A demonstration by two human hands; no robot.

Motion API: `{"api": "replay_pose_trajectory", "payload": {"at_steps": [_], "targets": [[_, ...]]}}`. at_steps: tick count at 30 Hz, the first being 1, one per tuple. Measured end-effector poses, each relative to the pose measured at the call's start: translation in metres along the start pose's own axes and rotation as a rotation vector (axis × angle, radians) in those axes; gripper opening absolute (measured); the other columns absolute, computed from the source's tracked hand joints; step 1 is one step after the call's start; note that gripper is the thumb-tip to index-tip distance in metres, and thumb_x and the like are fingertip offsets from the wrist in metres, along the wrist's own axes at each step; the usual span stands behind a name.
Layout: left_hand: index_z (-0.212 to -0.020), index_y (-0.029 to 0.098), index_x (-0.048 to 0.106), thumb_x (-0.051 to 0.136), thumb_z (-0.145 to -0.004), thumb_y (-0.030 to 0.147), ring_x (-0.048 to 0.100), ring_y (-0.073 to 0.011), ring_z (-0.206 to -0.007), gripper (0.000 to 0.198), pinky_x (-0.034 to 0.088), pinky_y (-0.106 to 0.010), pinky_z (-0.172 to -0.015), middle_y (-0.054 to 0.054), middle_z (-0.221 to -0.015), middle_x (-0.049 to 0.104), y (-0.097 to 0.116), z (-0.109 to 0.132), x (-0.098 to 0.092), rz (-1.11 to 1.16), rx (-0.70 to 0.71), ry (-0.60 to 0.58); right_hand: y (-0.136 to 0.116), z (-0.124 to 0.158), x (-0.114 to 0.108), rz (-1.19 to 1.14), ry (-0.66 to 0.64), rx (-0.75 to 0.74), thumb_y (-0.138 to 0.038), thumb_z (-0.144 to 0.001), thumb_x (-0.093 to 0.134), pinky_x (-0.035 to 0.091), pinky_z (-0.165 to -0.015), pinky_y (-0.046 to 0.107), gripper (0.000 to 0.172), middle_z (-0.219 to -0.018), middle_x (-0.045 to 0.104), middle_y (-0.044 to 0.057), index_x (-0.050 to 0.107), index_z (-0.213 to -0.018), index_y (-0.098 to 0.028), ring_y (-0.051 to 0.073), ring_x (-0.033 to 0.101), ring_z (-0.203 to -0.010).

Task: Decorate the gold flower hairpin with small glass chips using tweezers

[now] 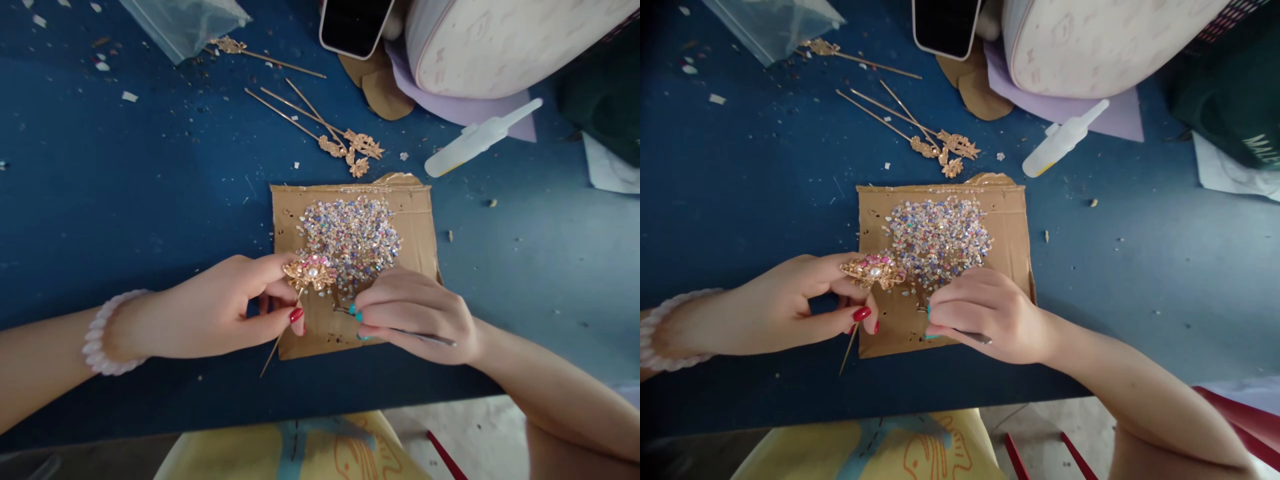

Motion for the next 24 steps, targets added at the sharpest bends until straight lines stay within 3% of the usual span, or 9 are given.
{"api": "replay_pose_trajectory", "payload": {"at_steps": [13,24], "targets": [[-0.133,0.019,0.056,0.052,-0.094,0.013,0.070,-0.0093,-0.067,0.040,0.041,-0.013,-0.043,0.005,-0.082,0.080,0.0030,0.0010,0.0003,0.014,0.020,0.018,-0.0007,0.0011,-0.0032,0.073,0.016,0.018,-0.018,-0.098,0.065,0.058,-0.072,0.027,0.006,-0.084,0.075,0.006,0.064,-0.094,-0.014,0.013,0.071,-0.076],[-0.140,0.022,0.051,0.052,-0.096,0.016,0.073,-0.0115,-0.069,0.044,0.047,-0.017,-0.047,0.006,-0.084,0.080,-0.0030,0.0010,0.0000,0.015,0.058,-0.030,-0.0013,-0.0011,-0.0017,0.036,-0.009,0.023,-0.017,-0.098,0.065,0.059,-0.072,0.028,0.004,-0.083,0.074,0.006,0.064,-0.095,-0.014,0.014,0.072,-0.078]]}}
Point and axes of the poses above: each hand's wrist, its own z-axis away from the middle knuckle, its own x-axis out of the palm, y = z × x, the point moved 4 cm from there along -z, towards the middle knuckle
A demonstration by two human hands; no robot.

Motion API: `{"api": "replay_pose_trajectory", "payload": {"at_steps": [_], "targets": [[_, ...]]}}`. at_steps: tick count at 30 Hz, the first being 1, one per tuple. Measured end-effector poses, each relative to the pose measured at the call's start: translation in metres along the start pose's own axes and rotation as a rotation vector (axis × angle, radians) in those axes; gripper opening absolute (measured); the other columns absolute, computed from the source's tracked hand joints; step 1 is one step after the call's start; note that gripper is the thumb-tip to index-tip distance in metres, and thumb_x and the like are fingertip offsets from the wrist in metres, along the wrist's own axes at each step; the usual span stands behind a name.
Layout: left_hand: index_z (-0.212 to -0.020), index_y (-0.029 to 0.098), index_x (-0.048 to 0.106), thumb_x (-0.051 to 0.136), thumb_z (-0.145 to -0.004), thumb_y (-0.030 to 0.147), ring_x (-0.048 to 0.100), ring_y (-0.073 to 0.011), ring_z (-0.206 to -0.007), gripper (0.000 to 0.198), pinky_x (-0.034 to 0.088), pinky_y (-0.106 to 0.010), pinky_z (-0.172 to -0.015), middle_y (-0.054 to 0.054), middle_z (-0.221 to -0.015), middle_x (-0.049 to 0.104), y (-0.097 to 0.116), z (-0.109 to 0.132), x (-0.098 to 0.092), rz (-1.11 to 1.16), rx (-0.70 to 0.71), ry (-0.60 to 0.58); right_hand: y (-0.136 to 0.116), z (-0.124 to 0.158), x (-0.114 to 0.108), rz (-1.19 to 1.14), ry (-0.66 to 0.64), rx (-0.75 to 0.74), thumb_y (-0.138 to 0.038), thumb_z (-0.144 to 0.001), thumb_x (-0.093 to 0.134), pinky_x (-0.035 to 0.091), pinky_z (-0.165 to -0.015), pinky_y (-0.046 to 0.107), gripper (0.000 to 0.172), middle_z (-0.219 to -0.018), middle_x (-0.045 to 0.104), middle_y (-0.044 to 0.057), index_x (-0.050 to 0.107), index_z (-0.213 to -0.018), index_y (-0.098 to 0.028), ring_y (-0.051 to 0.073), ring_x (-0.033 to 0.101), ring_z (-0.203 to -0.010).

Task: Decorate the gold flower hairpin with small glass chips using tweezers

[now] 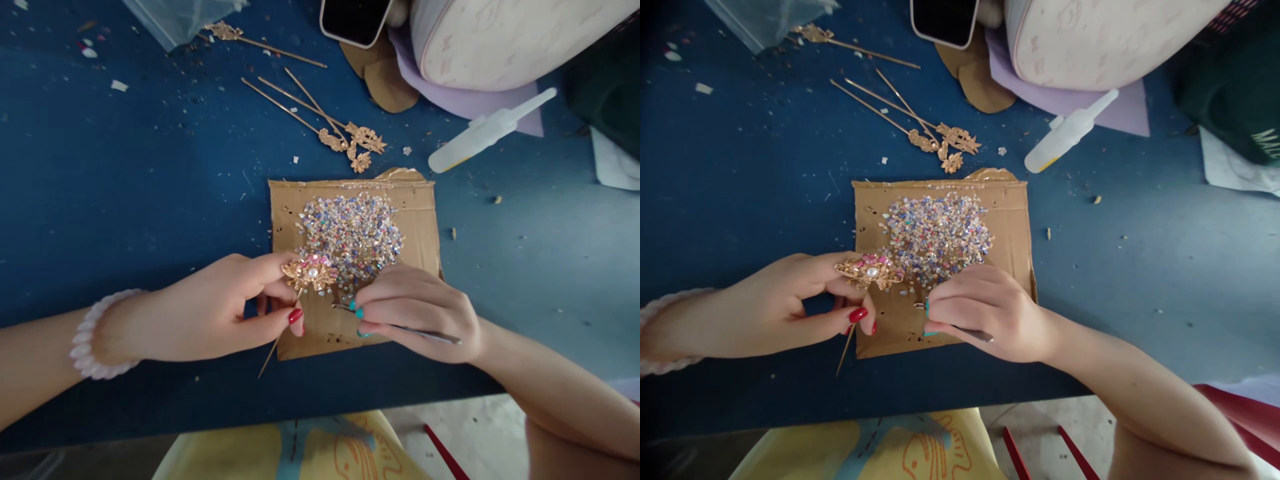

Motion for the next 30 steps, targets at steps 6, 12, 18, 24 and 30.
{"api": "replay_pose_trajectory", "payload": {"at_steps": [6,12,18,24,30], "targets": [[-0.138,0.022,0.051,0.053,-0.096,0.017,0.073,-0.0118,-0.070,0.042,0.049,-0.017,-0.050,0.006,-0.085,0.081,-0.0008,-0.0009,-0.0005,-0.012,-0.010,-0.007,0.0005,0.0004,-0.0016,-0.004,-0.001,-0.001,-0.017,-0.097,0.065,0.059,-0.072,0.028,0.004,-0.084,0.074,0.007,0.064,-0.095,-0.013,0.014,0.072,-0.078],[-0.138,0.022,0.053,0.052,-0.095,0.017,0.073,-0.0125,-0.071,0.044,0.047,-0.018,-0.049,0.005,-0.083,0.081,0.0014,0.0005,0.0008,0.019,-0.038,0.029,0.0004,0.0006,-0.0021,-0.025,-0.003,-0.009,-0.015,-0.096,0.066,0.059,-0.072,0.029,0.004,-0.085,0.075,0.007,0.065,-0.094,-0.012,0.015,0.072,-0.078],[-0.138,0.021,0.052,0.052,-0.095,0.016,0.074,-0.0121,-0.072,0.044,0.047,-0.018,-0.048,0.005,-0.084,0.080,0.0025,0.0003,0.0013,0.025,-0.028,0.007,0.0014,-0.0008,-0.0011,-0.032,-0.003,-0.002,-0.016,-0.097,0.065,0.059,-0.071,0.029,0.004,-0.085,0.075,0.007,0.065,-0.094,-0.013,0.015,0.072,-0.078],[-0.135,0.022,0.054,0.052,-0.095,0.016,0.073,-0.0109,-0.073,0.041,0.045,-0.017,-0.047,0.006,-0.082,0.079,0.0053,0.0007,0.0016,0.022,-0.052,0.049,-0.0001,-0.0012,-0.0020,-0.038,-0.010,-0.011,-0.017,-0.098,0.065,0.059,-0.070,0.029,0.006,-0.085,0.075,0.008,0.064,-0.093,-0.014,0.015,0.072,-0.076],[-0.132,0.023,0.057,0.051,-0.095,0.016,0.073,-0.0100,-0.071,0.039,0.045,-0.016,-0.046,0.007,-0.082,0.079,0.0059,0.0010,0.0013,0.034,-0.053,0.059,0.0008,-0.0013,-0.0009,-0.046,-0.015,0.000,-0.016,-0.098,0.064,0.059,-0.072,0.029,0.005,-0.085,0.075,0.007,0.064,-0.094,-0.013,0.014,0.071,-0.078]]}}
Point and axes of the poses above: each hand's wrist, its own z-axis away from the middle knuckle, its own x-axis out of the palm, y = z × x, the point moved 4 cm from there along -z, towards the middle knuckle
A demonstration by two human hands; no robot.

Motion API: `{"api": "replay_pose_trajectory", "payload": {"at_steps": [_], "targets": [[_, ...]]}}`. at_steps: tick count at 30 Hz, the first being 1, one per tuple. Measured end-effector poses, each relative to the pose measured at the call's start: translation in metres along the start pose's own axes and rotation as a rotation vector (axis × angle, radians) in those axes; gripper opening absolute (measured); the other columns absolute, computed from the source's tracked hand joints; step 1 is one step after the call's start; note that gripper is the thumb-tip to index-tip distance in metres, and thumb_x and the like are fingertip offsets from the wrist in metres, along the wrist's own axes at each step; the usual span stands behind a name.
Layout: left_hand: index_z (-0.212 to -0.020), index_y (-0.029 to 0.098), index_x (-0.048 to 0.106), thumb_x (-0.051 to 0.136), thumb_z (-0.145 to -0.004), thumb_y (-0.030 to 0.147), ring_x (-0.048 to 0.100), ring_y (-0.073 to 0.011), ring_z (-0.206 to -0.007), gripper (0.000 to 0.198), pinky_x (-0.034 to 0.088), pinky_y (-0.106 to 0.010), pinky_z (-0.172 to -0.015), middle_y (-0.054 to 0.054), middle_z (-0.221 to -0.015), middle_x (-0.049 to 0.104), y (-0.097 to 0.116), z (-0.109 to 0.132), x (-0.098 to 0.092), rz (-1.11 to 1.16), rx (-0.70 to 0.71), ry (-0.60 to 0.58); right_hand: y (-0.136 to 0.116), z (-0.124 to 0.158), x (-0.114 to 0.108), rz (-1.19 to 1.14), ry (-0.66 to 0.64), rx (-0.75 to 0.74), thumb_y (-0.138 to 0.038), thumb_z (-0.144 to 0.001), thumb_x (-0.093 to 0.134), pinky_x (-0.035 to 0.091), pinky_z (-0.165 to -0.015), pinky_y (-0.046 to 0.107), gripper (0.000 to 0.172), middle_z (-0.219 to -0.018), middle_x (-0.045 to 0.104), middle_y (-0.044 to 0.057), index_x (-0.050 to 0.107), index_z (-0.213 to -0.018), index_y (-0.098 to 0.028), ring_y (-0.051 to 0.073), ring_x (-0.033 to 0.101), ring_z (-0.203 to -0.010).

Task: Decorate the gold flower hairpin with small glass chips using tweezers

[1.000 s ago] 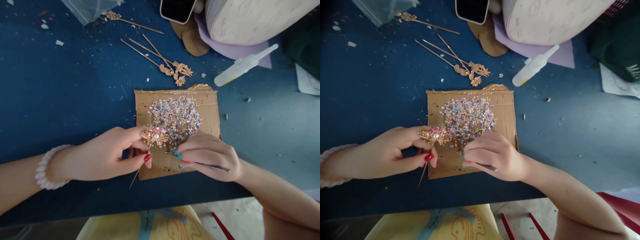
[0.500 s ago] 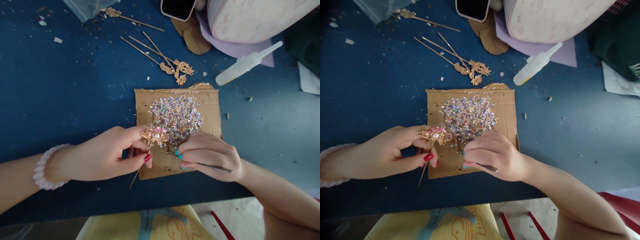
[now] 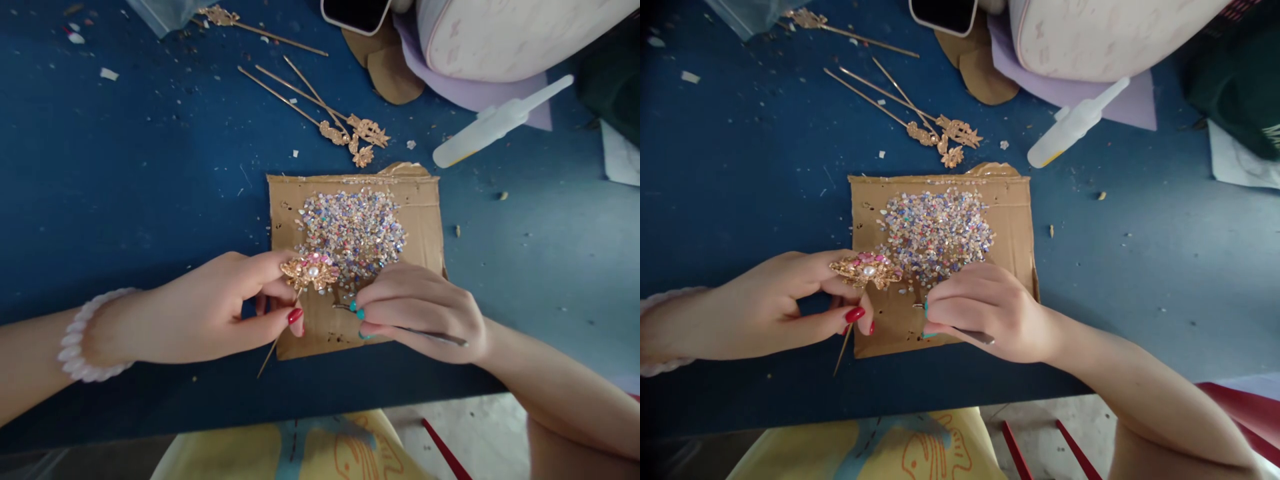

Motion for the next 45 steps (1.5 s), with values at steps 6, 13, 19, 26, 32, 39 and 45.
{"api": "replay_pose_trajectory", "payload": {"at_steps": [6,13,19,26,32,39,45], "targets": [[-0.132,0.021,0.057,0.052,-0.095,0.017,0.074,-0.0118,-0.071,0.038,0.045,-0.016,-0.046,0.004,-0.082,0.080,0.000,0.000,0.000,0.003,-0.004,-0.001,-0.001,0.000,-0.001,0.011,0.002,0.011,-0.017,-0.097,0.065,0.059,-0.073,0.029,0.006,-0.085,0.075,0.006,0.064,-0.092,-0.014,0.014,0.072,-0.079],[-0.133,0.022,0.056,0.052,-0.095,0.018,0.073,-0.0123,-0.070,0.038,0.045,-0.017,-0.046,0.004,-0.082,0.080,-0.001,0.000,0.000,-0.010,-0.009,-0.005,-0.001,0.001,-0.001,0.024,0.000,0.016,-0.018,-0.098,0.063,0.059,-0.075,0.028,0.005,-0.086,0.075,0.005,0.065,-0.095,-0.015,0.014,0.072,-0.081],[-0.134,0.022,0.056,0.052,-0.095,0.019,0.074,-0.0127,-0.071,0.039,0.045,-0.017,-0.045,0.004,-0.081,0.080,-0.001,0.000,0.000,-0.020,-0.012,-0.001,0.001,0.001,-0.003,-0.001,0.023,0.034,-0.016,-0.096,0.067,0.059,-0.073,0.028,0.003,-0.083,0.074,0.006,0.065,-0.095,-0.014,0.014,0.072,-0.080],[-0.140,0.020,0.052,0.052,-0.095,0.019,0.074,-0.0141,-0.069,0.044,0.046,-0.019,-0.048,0.001,-0.082,0.081,-0.003,0.000,-0.001,-0.031,-0.021,-0.006,0.000,0.000,-0.009,-0.038,0.050,0.054,-0.016,-0.097,0.066,0.061,-0.075,0.027,0.001,-0.085,0.075,0.006,0.066,-0.095,-0.016,0.014,0.074,-0.083],[-0.102,0.019,0.063,0.051,-0.093,0.018,0.074,-0.0149,-0.069,0.015,0.044,-0.020,-0.047,0.000,-0.082,0.081,-0.002,-0.003,-0.003,-0.056,-0.029,-0.043,-0.006,-0.009,-0.024,-0.012,0.089,0.071,-0.017,-0.097,0.066,0.063,-0.079,0.026,0.002,-0.086,0.075,0.004,0.065,-0.096,-0.018,0.013,0.074,-0.083],[-0.110,0.021,0.059,0.052,-0.092,0.021,0.068,-0.0115,-0.057,0.020,0.045,-0.018,-0.046,0.002,-0.077,0.079,-0.001,-0.002,-0.005,0.096,-0.127,-0.021,-0.012,-0.031,-0.032,0.127,0.060,0.027,-0.018,-0.095,0.069,0.063,-0.084,0.026,0.006,-0.091,0.076,0.002,0.064,-0.094,-0.021,0.013,0.074,-0.090],[-0.095,0.021,0.055,0.054,-0.092,0.019,0.069,-0.0103,-0.059,0.004,0.055,-0.017,-0.057,0.002,-0.071,0.075,0.003,-0.002,-0.008,0.306,-0.185,0.010,-0.004,-0.041,-0.034,0.099,0.094,0.069,-0.014,-0.094,0.070,0.064,-0.085,0.024,0.010,-0.093,0.076,0.000,0.064,-0.093,-0.022,0.012,0.075,-0.090]]}}
Point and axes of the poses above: each hand's wrist, its own z-axis away from the middle knuckle, its own x-axis out of the palm, y = z × x, the point moved 4 cm from there along -z, towards the middle knuckle
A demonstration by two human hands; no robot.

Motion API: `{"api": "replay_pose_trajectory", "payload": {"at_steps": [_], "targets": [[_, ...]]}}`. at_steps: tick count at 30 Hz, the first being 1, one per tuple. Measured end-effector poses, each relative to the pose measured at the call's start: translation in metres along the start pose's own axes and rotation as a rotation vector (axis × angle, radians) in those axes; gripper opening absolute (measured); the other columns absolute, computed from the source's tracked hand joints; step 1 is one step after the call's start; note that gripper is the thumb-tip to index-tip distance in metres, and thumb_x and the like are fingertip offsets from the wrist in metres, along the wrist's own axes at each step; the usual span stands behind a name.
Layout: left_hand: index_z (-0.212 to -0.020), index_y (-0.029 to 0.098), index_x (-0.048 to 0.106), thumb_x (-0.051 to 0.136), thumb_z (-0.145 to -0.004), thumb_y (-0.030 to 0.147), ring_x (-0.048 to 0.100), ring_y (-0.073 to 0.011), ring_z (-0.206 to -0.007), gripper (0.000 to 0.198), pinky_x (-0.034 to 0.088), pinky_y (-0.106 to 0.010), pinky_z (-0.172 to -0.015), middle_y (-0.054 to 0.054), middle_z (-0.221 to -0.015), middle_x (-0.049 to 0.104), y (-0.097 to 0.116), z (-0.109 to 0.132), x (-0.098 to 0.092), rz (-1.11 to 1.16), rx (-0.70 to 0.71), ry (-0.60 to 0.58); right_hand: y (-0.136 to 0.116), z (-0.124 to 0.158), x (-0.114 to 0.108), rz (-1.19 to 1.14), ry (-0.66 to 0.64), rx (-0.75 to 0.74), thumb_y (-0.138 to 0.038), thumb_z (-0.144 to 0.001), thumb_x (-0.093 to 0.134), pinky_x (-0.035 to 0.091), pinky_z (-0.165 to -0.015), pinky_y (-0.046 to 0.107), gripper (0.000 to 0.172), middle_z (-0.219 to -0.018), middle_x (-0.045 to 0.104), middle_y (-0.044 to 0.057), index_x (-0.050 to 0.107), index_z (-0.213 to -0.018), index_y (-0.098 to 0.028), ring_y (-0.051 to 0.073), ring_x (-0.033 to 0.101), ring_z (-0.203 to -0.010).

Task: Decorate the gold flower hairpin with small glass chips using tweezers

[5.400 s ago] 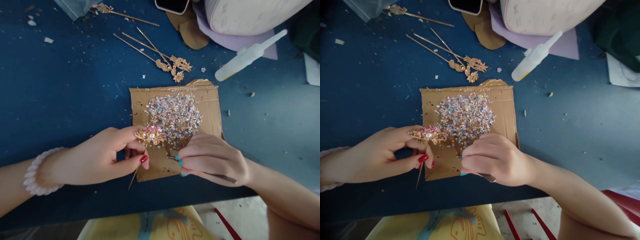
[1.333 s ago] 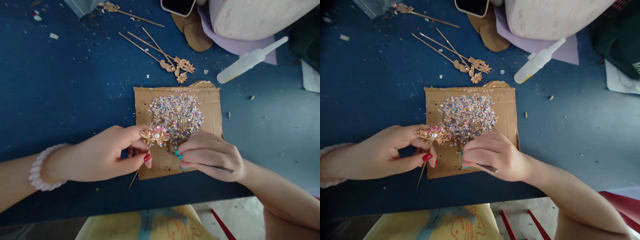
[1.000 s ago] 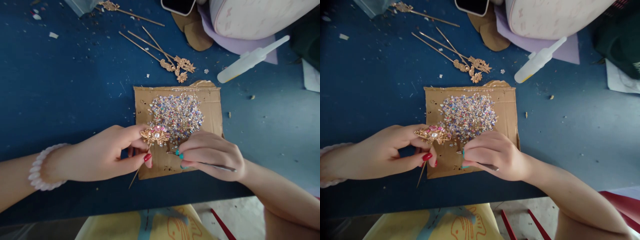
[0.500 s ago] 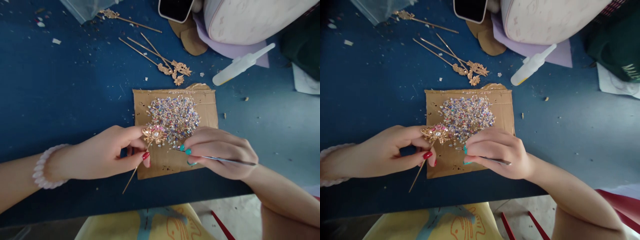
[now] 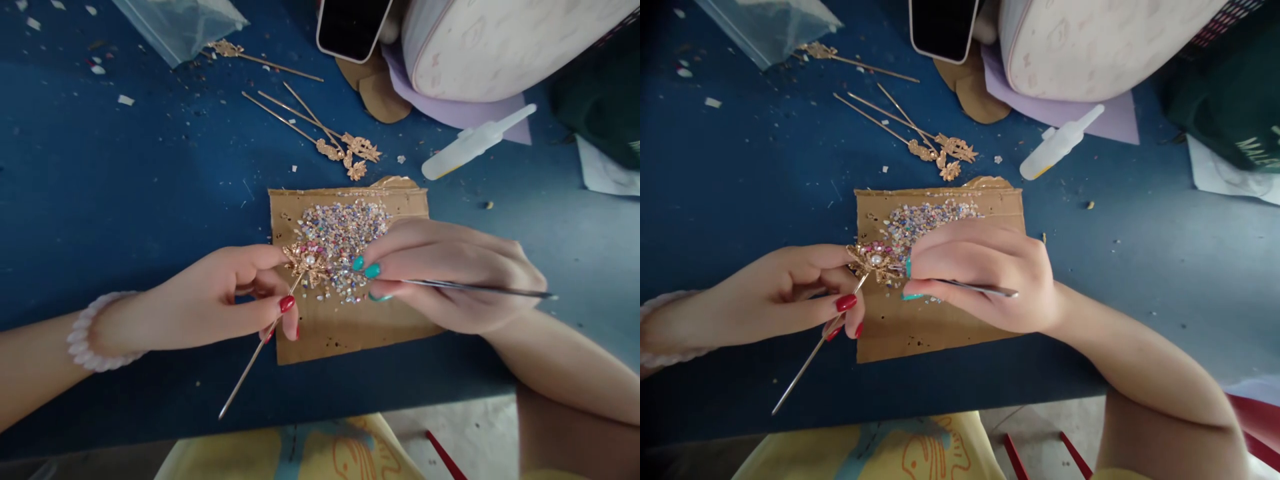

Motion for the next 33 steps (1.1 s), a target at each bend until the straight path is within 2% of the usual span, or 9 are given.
{"api": "replay_pose_trajectory", "payload": {"at_steps": [8,16,19,22,27,29,33], "targets": [[-0.089,0.022,0.051,0.058,-0.088,0.019,0.068,-0.0100,-0.053,0.008,0.052,-0.016,-0.049,0.003,-0.068,0.076,-0.007,-0.005,-0.003,0.098,0.050,-0.025,0.006,-0.002,0.003,-0.003,0.023,-0.087,-0.008,-0.092,0.070,0.065,-0.082,0.026,0.012,-0.089,0.077,0.002,0.065,-0.092,-0.018,0.014,0.075,-0.086],[-0.082,0.022,0.048,0.057,-0.088,0.020,0.065,-0.0062,-0.057,0.011,0.052,-0.012,-0.056,0.007,-0.069,0.074,0.004,0.003,0.002,0.127,-0.084,0.083,0.008,-0.002,0.004,-0.032,0.040,-0.163,-0.001,-0.087,0.073,0.065,-0.083,0.027,0.015,-0.088,0.077,0.009,0.067,-0.093,-0.014,0.016,0.076,-0.088],[-0.089,0.022,0.054,0.055,-0.089,0.016,0.065,-0.0050,-0.059,0.006,0.052,-0.010,-0.057,0.009,-0.070,0.074,0.008,0.003,0.004,0.160,-0.079,0.074,0.006,-0.002,0.004,-0.010,0.037,-0.198,-0.001,-0.087,0.074,0.065,-0.082,0.027,0.011,-0.086,0.076,0.013,0.068,-0.091,-0.009,0.016,0.075,-0.087],[-0.099,0.021,0.058,0.054,-0.089,0.013,0.066,-0.0053,-0.059,0.014,0.052,-0.010,-0.057,0.009,-0.070,0.075,0.009,0.002,0.005,0.188,-0.064,0.067,0.005,-0.002,0.005,0.016,0.018,-0.186,-0.003,-0.087,0.074,0.065,-0.081,0.027,0.009,-0.087,0.076,0.013,0.068,-0.091,-0.009,0.015,0.074,-0.085],[-0.097,0.021,0.058,0.058,-0.087,0.014,0.067,-0.0062,-0.059,0.013,0.051,-0.010,-0.055,0.008,-0.070,0.075,0.001,-0.001,0.003,0.204,-0.023,0.019,0.003,-0.002,0.005,0.037,0.024,-0.205,-0.007,-0.088,0.075,0.065,-0.079,0.026,0.008,-0.086,0.076,0.013,0.069,-0.092,-0.008,0.015,0.074,-0.084],[-0.099,0.022,0.059,0.059,-0.086,0.014,0.067,-0.0066,-0.059,0.015,0.050,-0.011,-0.053,0.008,-0.070,0.075,0.000,-0.002,0.003,0.204,-0.007,-0.010,0.002,-0.002,0.005,0.055,0.016,-0.198,-0.008,-0.088,0.076,0.065,-0.079,0.027,0.008,-0.086,0.076,0.012,0.069,-0.091,-0.010,0.015,0.073,-0.084],[-0.112,0.023,0.061,0.055,-0.089,0.016,0.068,-0.0068,-0.060,0.025,0.051,-0.012,-0.056,0.008,-0.071,0.075,0.000,0.000,0.002,0.167,-0.036,0.037,0.002,-0.002,0.003,0.064,0.009,-0.158,-0.013,-0.088,0.077,0.064,-0.078,0.027,0.008,-0.087,0.076,0.009,0.069,-0.090,-0.015,0.015,0.073,-0.083]]}}
Point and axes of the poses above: each hand's wrist, its own z-axis away from the middle knuckle, its own x-axis out of the palm, y = z × x, the point moved 4 cm from there along -z, towards the middle knuckle
